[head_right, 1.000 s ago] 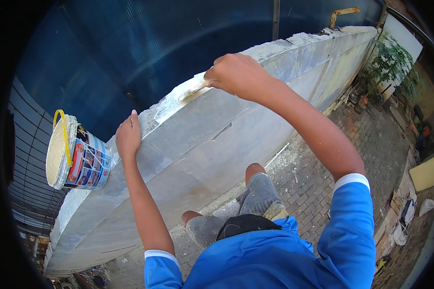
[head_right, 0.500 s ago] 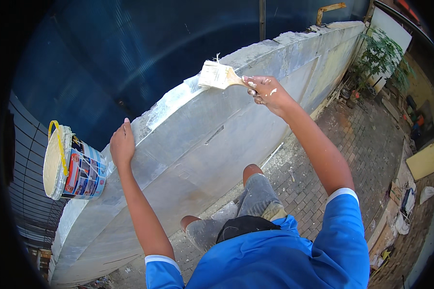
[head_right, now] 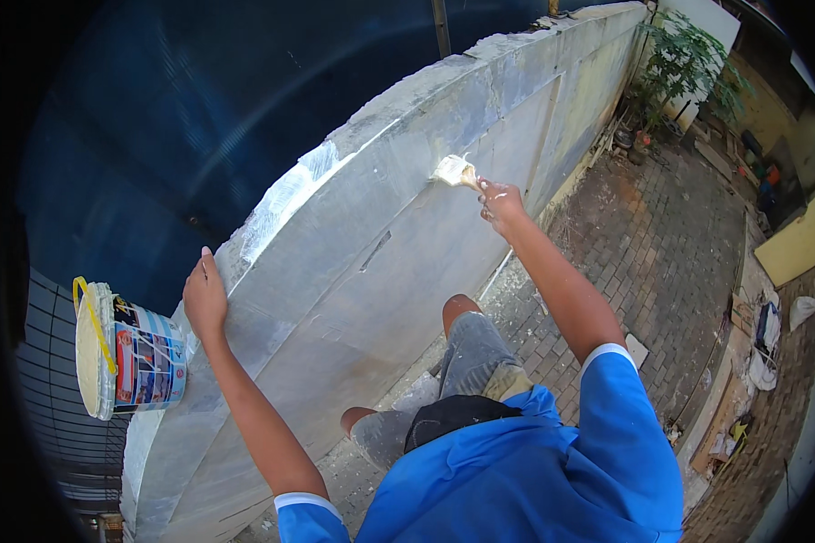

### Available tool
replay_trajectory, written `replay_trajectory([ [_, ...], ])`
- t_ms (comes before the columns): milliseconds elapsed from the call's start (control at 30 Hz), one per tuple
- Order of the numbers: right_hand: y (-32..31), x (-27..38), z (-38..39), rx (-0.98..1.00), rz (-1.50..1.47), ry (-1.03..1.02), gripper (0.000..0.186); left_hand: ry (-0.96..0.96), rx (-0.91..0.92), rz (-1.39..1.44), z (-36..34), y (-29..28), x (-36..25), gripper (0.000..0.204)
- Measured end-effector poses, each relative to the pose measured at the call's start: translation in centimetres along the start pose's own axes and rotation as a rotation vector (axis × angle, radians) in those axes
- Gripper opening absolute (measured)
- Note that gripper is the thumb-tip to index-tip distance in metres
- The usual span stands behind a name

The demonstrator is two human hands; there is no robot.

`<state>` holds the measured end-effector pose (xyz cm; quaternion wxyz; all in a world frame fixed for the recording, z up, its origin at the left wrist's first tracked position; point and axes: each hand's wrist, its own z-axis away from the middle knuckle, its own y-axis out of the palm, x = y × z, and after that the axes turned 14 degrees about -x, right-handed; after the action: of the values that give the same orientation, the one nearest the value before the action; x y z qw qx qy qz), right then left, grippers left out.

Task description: The person paints a concrete wall with white paint using a brush, dipping the brush into a paint bucket and applying the paint to the wall in strokes.

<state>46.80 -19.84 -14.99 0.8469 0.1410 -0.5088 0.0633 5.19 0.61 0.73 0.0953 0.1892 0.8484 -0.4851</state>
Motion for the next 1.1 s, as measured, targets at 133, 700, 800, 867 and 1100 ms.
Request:
replay_trajectory([
  [133, 3.0, 7.3, 1.3, 0.06, -0.058, -0.168, 0.02, 0.019, 0.001, -0.013, -0.2, 0.7, 0.3, 0.062],
  [700, 1.8, -0.2, 0.3, -0.041, 0.256, -0.386, 0.029, 0.008, 0.017, -0.012, -0.1, 0.3, 0.2, 0.066],
  [800, 4.2, 4.7, 2.3, 0.075, 0.195, -0.433, 0.031, -0.014, -0.013, -0.025, 0.0, 0.4, 0.7, 0.066],
  [867, 3.9, 7.1, 3.5, 0.106, 0.133, -0.472, 0.032, -0.008, -0.01, -0.018, -0.1, 0.3, 0.5, 0.066],
  [1100, -0.8, 0.3, 0.6, -0.008, 0.218, -0.263, 0.03, -0.002, 0.022, 0.003, 0.0, -0.5, -0.5, 0.064],
])
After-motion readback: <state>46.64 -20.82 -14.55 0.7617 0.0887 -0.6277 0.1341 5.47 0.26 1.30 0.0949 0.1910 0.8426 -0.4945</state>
